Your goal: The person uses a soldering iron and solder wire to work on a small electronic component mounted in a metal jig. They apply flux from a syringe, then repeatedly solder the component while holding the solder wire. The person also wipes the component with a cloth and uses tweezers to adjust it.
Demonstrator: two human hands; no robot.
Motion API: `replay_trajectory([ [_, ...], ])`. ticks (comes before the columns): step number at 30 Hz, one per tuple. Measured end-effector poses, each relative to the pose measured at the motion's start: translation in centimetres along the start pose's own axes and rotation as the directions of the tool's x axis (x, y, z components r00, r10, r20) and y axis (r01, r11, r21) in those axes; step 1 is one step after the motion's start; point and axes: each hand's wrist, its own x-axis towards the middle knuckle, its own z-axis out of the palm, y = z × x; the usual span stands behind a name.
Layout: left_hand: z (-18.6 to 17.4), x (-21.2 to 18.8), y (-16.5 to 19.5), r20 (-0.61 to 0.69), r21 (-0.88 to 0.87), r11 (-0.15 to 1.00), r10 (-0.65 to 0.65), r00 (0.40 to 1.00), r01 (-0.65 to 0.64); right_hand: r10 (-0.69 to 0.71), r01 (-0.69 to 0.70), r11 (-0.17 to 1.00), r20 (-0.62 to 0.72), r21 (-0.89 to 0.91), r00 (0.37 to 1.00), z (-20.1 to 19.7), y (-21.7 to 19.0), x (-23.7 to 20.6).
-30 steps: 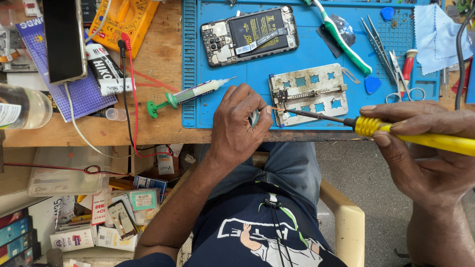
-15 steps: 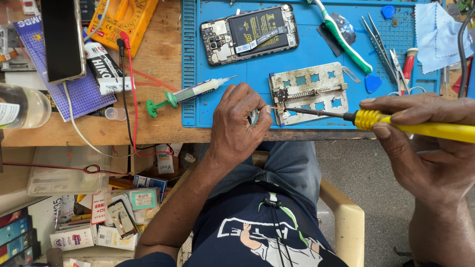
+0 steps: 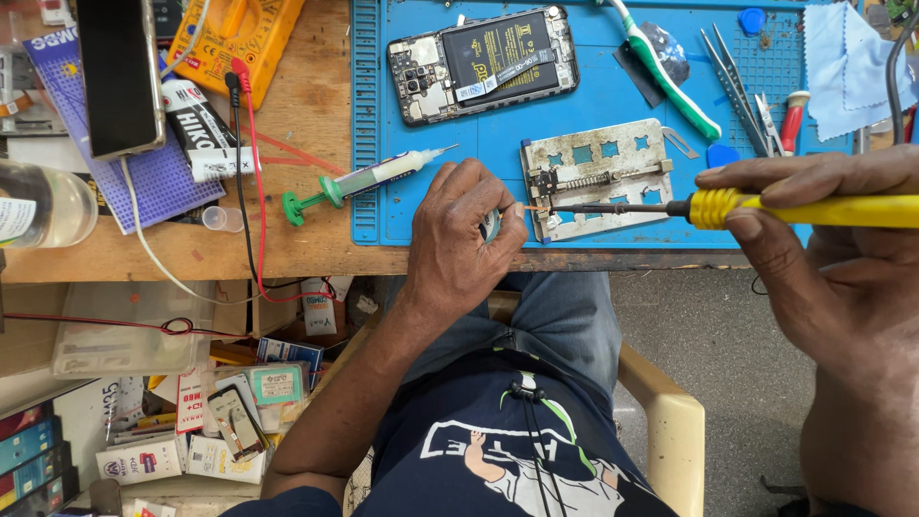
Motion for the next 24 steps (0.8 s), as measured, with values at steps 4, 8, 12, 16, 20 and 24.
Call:
replay_trajectory([
  [4, -0.07, -0.01, 0.02, -0.007, 0.000, 1.000, 0.009, 1.000, -0.009, -0.023, 0.023, 1.000, 0.037, -0.009, 0.999, -0.35, 0.40, -0.10],
  [8, -0.03, -0.01, 0.00, -0.009, -0.001, 1.000, 0.018, 1.000, -0.018, -0.017, 0.017, 1.000, 0.036, -0.013, 0.999, -0.52, 0.65, -0.26],
  [12, -0.03, -0.02, 0.01, -0.007, -0.001, 1.000, 0.008, 1.000, -0.008, -0.035, 0.036, 0.999, 0.042, -0.030, 0.998, -0.45, 0.73, -0.12],
  [16, -0.07, 0.00, -0.05, 0.000, -0.001, 1.000, 0.010, 1.000, -0.010, -0.066, 0.072, 0.993, 0.072, -0.091, 0.995, -0.60, 0.60, 0.11],
  [20, -0.05, -0.02, -0.11, 0.000, 0.002, 1.000, 0.011, 1.000, -0.011, -0.074, 0.082, 0.993, 0.086, -0.087, 0.994, -0.74, 0.59, 0.17],
  [24, 0.03, -0.05, -0.13, 0.001, -0.012, 1.000, 0.005, 1.000, -0.005, -0.070, 0.078, 0.993, 0.085, -0.090, 0.994, -0.67, 0.84, 0.07],
])
